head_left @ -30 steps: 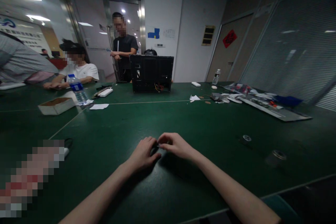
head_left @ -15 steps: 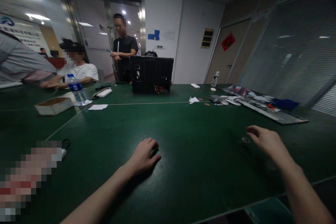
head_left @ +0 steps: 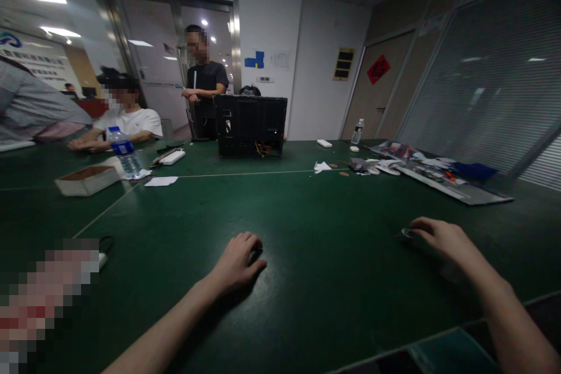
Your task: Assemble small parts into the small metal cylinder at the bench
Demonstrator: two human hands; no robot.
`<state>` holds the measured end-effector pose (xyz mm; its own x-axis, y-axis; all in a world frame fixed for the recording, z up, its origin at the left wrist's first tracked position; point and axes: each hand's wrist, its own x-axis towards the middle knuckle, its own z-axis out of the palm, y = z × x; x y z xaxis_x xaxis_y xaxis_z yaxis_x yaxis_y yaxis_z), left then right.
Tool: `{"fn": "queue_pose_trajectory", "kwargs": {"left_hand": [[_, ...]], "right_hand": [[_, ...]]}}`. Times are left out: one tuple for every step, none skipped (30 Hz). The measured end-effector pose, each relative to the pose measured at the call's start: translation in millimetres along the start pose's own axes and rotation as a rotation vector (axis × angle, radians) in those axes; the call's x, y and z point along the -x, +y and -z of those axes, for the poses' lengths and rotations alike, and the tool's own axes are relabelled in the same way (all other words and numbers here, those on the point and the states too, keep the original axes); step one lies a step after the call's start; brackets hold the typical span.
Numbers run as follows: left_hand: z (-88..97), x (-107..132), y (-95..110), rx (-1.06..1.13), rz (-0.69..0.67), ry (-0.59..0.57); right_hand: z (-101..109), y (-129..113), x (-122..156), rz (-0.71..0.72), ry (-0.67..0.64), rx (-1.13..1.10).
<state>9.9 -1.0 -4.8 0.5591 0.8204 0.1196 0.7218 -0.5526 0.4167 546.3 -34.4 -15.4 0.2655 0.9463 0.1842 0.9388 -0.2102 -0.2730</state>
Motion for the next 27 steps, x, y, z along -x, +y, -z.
{"fn": "queue_pose_trajectory", "kwargs": {"left_hand": [[-0.3,-0.1,-0.3,0.001,-0.002,0.003],[-0.6,-0.1,-0.5,0.002,-0.002,0.004],[-0.9,-0.2,-0.8,0.004,-0.002,0.004],[-1.2,-0.2,-1.2,0.008,-0.001,0.004],[-1.5,-0.1,-1.5,0.012,0.001,0.004],[-1.7,0.0,-1.9,0.017,0.001,0.002],[-2.0,0.1,-2.3,0.021,0.002,-0.001],[-2.2,0.3,-2.8,0.022,0.002,-0.002],[-2.5,0.4,-3.1,0.021,0.001,-0.001],[-2.7,0.5,-3.3,0.019,-0.002,0.001],[-2.8,0.6,-3.3,0.016,-0.004,0.003],[-2.7,0.6,-3.0,0.013,-0.005,0.006],[-2.5,0.6,-2.6,0.011,-0.006,0.008],[-2.1,0.6,-1.9,0.008,-0.003,0.006],[-1.6,0.5,-1.2,0.006,0.001,0.004],[-1.0,0.4,-0.4,0.004,0.006,0.001],[-0.4,0.3,0.3,0.002,0.010,-0.001],[0.2,0.2,0.9,0.002,0.012,-0.002],[0.7,0.1,1.4,0.001,0.014,-0.003],[1.1,0.0,1.9,0.000,0.016,-0.005],[1.4,0.0,2.3,-0.003,0.019,-0.006],[1.8,0.1,2.8,-0.007,0.022,-0.009],[2.1,0.2,3.4,-0.012,0.025,-0.012],[2.4,0.3,4.0,-0.015,0.027,-0.016],[2.8,0.5,4.6,-0.016,0.029,-0.020],[3.1,0.6,5.2,-0.015,0.032,-0.023],[3.4,0.8,5.7,-0.013,0.035,-0.025]], "right_hand": [[0.8,-0.7,0.8,0.005,0.006,-0.007],[1.4,-1.9,1.6,0.009,0.006,-0.014],[1.7,-3.6,2.3,0.011,-0.001,-0.018],[1.9,-5.6,2.9,0.011,-0.011,-0.019],[1.7,-7.7,3.3,0.007,-0.023,-0.019],[1.3,-9.5,3.4,0.004,-0.031,-0.017],[0.8,-10.7,3.3,0.004,-0.037,-0.015],[0.0,-11.1,3.0,0.006,-0.040,-0.012],[-0.8,-10.6,2.4,0.007,-0.043,-0.008],[-1.7,-9.4,1.7,0.007,-0.047,-0.004],[-2.5,-7.8,0.9,0.012,-0.050,-0.001],[-3.3,-5.9,0.1,0.020,-0.051,0.001],[-3.9,-4.2,-0.6,0.031,-0.050,0.003],[-4.4,-3.1,-1.2,0.041,-0.047,0.006],[-4.8,-2.6,-1.7,0.046,-0.049,0.011],[-5.0,-2.8,-2.0,0.045,-0.053,0.015],[-5.1,-3.6,-2.2,0.040,-0.059,0.016],[-5.1,-4.7,-2.3,0.029,-0.066,0.012],[-5.0,-5.6,-2.3,0.017,-0.074,0.004],[-4.8,-6.0,-2.2,0.009,-0.079,-0.008],[-4.3,-5.6,-1.9,0.005,-0.080,-0.020],[-3.5,-3.9,-1.3,0.001,-0.080,-0.026],[-2.5,-0.7,-0.2,-0.012,-0.075,-0.022],[-1.2,3.9,1.5,-0.038,-0.068,-0.008],[0.1,9.9,3.8,-0.073,-0.063,0.010],[1.3,17.3,6.6,-0.126,-0.064,0.029],[2.0,25.6,10.0,-0.190,-0.081,0.041]]}}
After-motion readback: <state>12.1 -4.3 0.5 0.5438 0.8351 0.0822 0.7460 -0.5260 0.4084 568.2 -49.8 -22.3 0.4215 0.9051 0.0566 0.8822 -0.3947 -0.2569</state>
